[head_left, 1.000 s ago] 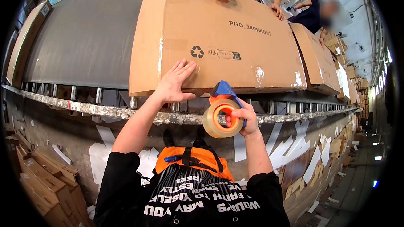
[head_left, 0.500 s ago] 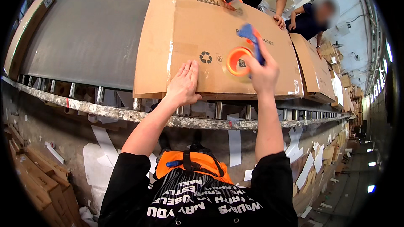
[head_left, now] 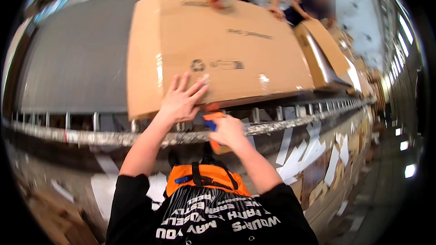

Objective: The person tapes large cardboard boxes moving on a conveyor belt using a tape dispenser.

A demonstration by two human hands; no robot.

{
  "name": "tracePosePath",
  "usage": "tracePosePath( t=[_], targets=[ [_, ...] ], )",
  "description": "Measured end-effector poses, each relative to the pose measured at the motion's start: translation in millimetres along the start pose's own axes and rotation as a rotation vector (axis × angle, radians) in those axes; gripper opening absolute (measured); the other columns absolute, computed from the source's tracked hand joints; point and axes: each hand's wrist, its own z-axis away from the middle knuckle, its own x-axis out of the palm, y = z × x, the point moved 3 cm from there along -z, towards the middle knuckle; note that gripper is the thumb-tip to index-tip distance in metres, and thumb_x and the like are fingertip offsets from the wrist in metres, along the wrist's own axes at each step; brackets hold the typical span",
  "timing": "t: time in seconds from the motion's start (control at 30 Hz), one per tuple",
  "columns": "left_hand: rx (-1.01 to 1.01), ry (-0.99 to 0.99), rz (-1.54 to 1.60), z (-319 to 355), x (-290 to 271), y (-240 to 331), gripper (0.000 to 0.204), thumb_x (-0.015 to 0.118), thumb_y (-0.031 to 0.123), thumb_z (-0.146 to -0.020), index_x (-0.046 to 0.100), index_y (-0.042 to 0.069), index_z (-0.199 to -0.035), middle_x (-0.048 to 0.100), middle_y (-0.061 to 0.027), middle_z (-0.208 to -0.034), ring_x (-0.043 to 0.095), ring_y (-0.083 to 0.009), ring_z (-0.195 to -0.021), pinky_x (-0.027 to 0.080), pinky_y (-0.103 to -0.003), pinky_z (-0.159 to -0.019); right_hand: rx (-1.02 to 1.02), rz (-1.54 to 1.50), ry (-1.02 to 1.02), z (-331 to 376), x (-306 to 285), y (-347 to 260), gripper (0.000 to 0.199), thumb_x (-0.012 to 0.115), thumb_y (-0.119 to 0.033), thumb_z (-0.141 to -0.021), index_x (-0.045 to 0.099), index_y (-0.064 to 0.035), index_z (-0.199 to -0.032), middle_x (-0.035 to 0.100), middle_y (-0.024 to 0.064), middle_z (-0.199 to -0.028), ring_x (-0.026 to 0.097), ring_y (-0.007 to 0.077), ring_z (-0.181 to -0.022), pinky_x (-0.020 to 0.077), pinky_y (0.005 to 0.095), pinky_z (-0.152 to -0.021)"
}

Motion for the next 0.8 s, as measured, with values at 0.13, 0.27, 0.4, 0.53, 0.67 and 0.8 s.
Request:
tracePosePath(
  t=[0.13, 0.27, 0.4, 0.53, 0.67, 0.8],
  targets=[
    [-0.167, -0.033, 0.010, -5.2, 6.3, -4.2, 0.068, 0.047, 0.054, -0.090, 0.038, 0.022, -0.149, 0.025, -0.0100, -0.159, 0.012, -0.0438, -0.146, 0.002, -0.062, -0.116, -0.279, 0.183, 0.050, -51.1, 21.5, -52.7, 0.029, 0.069, -0.031, -0.064, 0.075, -0.0099, -0.083, 0.072, 0.0148, -0.086, 0.070, 0.0314, -0.087, 0.0566, 0.0419, -0.076],
    [-0.184, 0.105, -0.106, -15.2, 10.0, 18.3, 0.088, 0.068, 0.060, -0.076, 0.041, 0.016, -0.146, 0.033, -0.0131, -0.154, 0.022, -0.0440, -0.143, 0.012, -0.062, -0.115, -0.427, 0.163, 0.011, -33.8, 50.6, -21.1, 0.043, 0.070, -0.030, -0.064, 0.071, -0.0136, -0.104, 0.066, 0.0190, -0.099, 0.069, 0.0357, -0.085, 0.0567, 0.0423, -0.074],
    [-0.028, 0.402, -0.027, -10.4, 15.3, 10.7, 0.062, 0.068, 0.048, -0.085, 0.056, 0.008, -0.131, 0.054, -0.0143, -0.137, 0.051, -0.0372, -0.125, 0.035, -0.055, -0.109, -0.673, -0.028, 0.484, 28.8, -4.4, 46.7, 0.069, 0.075, -0.027, -0.060, 0.058, -0.0222, -0.127, 0.055, 0.0152, -0.118, 0.064, 0.0308, -0.078, 0.0544, 0.0404, -0.063],
    [-0.441, 0.354, 1.489, -8.1, 8.1, 43.8, 0.029, 0.057, 0.024, -0.099, 0.065, 0.000, -0.113, 0.070, -0.0058, -0.097, 0.063, -0.0107, -0.090, 0.051, -0.029, -0.083, -0.938, -0.084, 0.732, 57.5, -74.5, 98.4, 0.066, 0.073, -0.019, -0.058, 0.062, -0.0177, -0.124, 0.055, 0.0185, -0.131, 0.062, 0.0272, -0.080, 0.0542, 0.0360, -0.067],
    [-0.432, 0.341, 2.133, -35.9, 21.9, 133.5, 0.019, 0.061, 0.019, -0.097, 0.066, 0.002, -0.102, 0.068, -0.0051, -0.094, 0.064, -0.0128, -0.086, 0.051, -0.027, -0.078, -1.107, -0.186, 0.795, 51.4, -93.9, 133.6, 0.068, 0.075, -0.016, -0.049, 0.068, -0.0203, -0.117, 0.060, 0.0235, -0.123, 0.065, 0.0284, -0.072, 0.0550, 0.0348, -0.064],
    [-0.724, 0.461, 2.256, -46.0, 50.4, 176.4, 0.015, 0.062, 0.019, -0.096, 0.065, 0.004, -0.096, 0.067, -0.0036, -0.089, 0.062, -0.0112, -0.080, 0.052, -0.028, -0.075, -1.209, -0.159, 0.721, 41.9, -93.5, 171.8, 0.064, 0.074, -0.015, -0.050, 0.070, -0.0205, -0.114, 0.061, 0.0226, -0.123, 0.064, 0.0280, -0.070, 0.0549, 0.0342, -0.064]
  ],
)
